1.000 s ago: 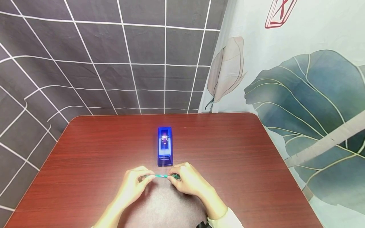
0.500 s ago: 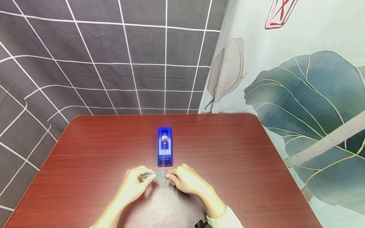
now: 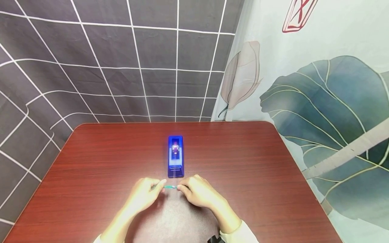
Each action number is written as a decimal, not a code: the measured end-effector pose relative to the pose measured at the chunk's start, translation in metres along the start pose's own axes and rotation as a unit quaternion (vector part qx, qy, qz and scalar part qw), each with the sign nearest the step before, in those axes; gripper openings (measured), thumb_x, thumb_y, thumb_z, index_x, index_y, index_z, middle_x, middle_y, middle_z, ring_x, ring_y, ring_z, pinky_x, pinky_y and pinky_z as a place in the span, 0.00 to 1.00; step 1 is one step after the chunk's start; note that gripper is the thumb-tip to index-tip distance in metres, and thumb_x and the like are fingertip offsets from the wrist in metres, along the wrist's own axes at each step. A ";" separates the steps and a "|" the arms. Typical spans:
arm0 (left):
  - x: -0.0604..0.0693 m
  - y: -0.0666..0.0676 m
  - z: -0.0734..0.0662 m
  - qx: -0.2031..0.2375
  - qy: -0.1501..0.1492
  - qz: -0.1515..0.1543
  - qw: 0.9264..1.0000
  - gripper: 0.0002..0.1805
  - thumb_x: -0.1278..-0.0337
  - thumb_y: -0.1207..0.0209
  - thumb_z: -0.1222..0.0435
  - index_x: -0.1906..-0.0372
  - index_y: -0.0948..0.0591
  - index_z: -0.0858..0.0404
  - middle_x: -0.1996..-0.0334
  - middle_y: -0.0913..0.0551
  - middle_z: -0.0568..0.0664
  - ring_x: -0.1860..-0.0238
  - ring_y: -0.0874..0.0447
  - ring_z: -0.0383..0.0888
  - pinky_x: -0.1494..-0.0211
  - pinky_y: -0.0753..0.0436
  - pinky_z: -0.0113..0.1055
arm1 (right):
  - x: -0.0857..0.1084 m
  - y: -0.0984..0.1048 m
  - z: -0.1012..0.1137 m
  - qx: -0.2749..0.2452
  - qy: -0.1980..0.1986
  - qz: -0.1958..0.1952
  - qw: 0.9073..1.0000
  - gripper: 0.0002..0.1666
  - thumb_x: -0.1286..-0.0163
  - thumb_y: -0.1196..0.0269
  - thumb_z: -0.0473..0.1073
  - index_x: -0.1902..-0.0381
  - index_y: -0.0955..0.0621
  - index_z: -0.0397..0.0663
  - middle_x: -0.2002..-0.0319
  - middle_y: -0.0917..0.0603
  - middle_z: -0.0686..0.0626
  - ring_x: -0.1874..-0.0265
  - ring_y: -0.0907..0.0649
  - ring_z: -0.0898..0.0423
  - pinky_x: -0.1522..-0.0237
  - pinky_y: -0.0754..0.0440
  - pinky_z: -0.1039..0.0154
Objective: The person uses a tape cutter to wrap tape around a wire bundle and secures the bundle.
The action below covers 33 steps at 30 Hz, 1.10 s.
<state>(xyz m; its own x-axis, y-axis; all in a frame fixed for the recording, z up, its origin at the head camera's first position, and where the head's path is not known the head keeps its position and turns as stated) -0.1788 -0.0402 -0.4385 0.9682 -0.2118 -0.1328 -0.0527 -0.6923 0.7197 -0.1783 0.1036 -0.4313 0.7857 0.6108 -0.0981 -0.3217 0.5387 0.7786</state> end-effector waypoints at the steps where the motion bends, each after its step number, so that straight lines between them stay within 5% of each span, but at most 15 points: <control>1: 0.000 0.000 0.000 -0.002 -0.003 -0.002 1.000 0.20 0.30 0.40 0.55 0.82 0.15 0.51 0.91 0.31 0.29 0.82 0.33 0.30 0.72 0.28 0.32 | 0.000 0.000 -0.002 0.000 -0.012 0.000 1.000 0.18 0.24 0.40 0.39 0.78 0.19 0.47 0.82 0.31 0.64 0.81 0.34 0.70 0.76 0.31 0.71; 8: 0.001 0.002 -0.004 0.008 -0.028 -0.019 0.999 0.20 0.31 0.40 0.54 0.82 0.16 0.52 0.85 0.23 0.31 0.79 0.29 0.30 0.69 0.24 0.34 | 0.001 0.000 -0.009 -0.008 -0.068 0.000 0.998 0.21 0.22 0.43 0.40 0.78 0.16 0.48 0.79 0.16 0.54 0.80 0.26 0.69 0.73 0.24 0.66; 33: 0.001 0.001 0.006 0.052 -0.005 -0.011 0.999 0.15 0.33 0.37 0.56 0.77 0.14 0.55 0.83 0.23 0.33 0.83 0.30 0.28 0.72 0.28 0.30 | 0.002 0.000 -0.012 0.039 -0.084 -0.027 0.995 0.16 0.24 0.40 0.44 0.76 0.19 0.52 0.82 0.28 0.65 0.81 0.30 0.68 0.76 0.29 0.65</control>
<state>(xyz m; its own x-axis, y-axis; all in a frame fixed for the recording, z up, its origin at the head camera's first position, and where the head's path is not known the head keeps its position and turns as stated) -0.1795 -0.0453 -0.4420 0.9671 -0.2020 -0.1546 -0.0573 -0.7651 0.6413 -0.1824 0.1118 -0.4392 0.8802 0.4727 -0.0412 -0.2395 0.5176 0.8214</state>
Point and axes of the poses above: each hand's wrist, its own x-axis away from the middle knuckle, its own y-axis out of the back of the hand, z = x × y, the point moved 10 cm from there along -x, towards the middle knuckle
